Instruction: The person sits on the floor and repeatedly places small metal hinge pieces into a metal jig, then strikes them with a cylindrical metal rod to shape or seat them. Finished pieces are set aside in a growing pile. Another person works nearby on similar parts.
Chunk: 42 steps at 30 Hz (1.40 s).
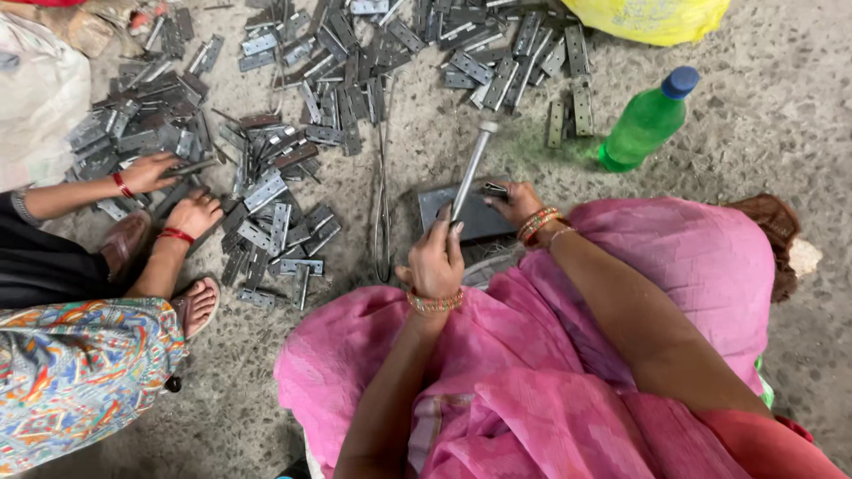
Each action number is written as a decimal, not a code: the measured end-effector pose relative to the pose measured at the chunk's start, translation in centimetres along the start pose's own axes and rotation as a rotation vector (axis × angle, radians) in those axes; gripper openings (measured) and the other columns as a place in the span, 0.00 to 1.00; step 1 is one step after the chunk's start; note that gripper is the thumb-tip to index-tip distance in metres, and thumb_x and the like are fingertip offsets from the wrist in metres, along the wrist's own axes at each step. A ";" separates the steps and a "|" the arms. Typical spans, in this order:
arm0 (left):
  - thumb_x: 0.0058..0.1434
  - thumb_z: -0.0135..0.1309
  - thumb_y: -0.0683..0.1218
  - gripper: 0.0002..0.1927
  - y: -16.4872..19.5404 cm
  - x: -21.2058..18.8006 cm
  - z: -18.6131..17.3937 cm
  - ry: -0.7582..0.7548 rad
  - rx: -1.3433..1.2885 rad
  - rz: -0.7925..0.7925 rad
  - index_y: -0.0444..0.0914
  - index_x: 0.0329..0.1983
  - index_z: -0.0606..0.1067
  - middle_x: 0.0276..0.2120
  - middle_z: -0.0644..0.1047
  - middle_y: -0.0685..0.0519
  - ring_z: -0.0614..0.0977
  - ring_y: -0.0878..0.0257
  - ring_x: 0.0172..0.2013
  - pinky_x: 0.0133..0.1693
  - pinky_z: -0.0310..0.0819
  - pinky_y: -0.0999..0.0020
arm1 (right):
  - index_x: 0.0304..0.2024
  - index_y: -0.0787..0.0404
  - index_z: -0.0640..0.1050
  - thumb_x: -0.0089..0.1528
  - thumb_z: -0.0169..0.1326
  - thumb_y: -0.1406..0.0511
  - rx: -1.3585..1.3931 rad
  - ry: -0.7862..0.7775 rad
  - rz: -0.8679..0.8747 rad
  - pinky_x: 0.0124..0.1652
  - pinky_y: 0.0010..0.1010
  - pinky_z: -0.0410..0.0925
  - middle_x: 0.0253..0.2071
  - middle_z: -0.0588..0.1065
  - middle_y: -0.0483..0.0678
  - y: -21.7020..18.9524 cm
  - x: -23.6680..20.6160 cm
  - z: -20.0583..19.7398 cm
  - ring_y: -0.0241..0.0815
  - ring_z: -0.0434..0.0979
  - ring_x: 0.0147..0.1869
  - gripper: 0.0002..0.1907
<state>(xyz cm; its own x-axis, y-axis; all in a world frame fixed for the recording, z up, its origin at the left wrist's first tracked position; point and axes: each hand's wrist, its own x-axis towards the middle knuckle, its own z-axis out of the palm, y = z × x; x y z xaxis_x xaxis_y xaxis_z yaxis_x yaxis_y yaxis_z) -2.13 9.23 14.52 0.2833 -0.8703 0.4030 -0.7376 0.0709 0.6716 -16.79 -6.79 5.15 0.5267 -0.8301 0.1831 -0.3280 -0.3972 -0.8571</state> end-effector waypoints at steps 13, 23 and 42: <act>0.70 0.52 0.45 0.14 -2.5 -0.3 2.4 -0.251 0.266 -0.210 0.43 0.58 0.77 0.36 0.84 0.44 0.86 0.47 0.33 0.36 0.77 0.48 | 0.55 0.55 0.81 0.61 0.63 0.65 -0.139 -0.087 0.150 0.43 0.38 0.75 0.42 0.81 0.57 -0.2 -0.7 -0.1 0.52 0.84 0.41 0.19; 0.65 0.53 0.42 0.22 -2.6 -1.3 4.0 -0.162 0.115 -0.039 0.35 0.63 0.73 0.33 0.82 0.41 0.85 0.47 0.27 0.30 0.79 0.53 | 0.47 0.59 0.83 0.62 0.62 0.66 -0.147 -0.081 0.103 0.43 0.38 0.75 0.41 0.81 0.57 -0.2 -0.3 -0.1 0.54 0.84 0.41 0.11; 0.48 0.63 0.37 0.46 -11.2 3.4 5.8 -0.676 0.587 -0.261 0.46 0.71 0.61 0.73 0.52 0.43 0.56 0.40 0.72 0.67 0.56 0.44 | 0.45 0.68 0.79 0.62 0.56 0.67 0.799 0.445 0.709 0.34 0.37 0.77 0.35 0.81 0.53 -0.2 1.2 -11.1 0.46 0.83 0.34 0.12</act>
<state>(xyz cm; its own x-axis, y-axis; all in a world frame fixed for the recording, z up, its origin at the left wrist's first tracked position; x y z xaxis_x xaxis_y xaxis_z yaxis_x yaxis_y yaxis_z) 3.56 2.61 4.77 0.2026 -0.9361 -0.2877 -0.9448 -0.2641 0.1940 -24.77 -12.05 10.90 0.0481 -0.8952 -0.4431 0.2337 0.4414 -0.8663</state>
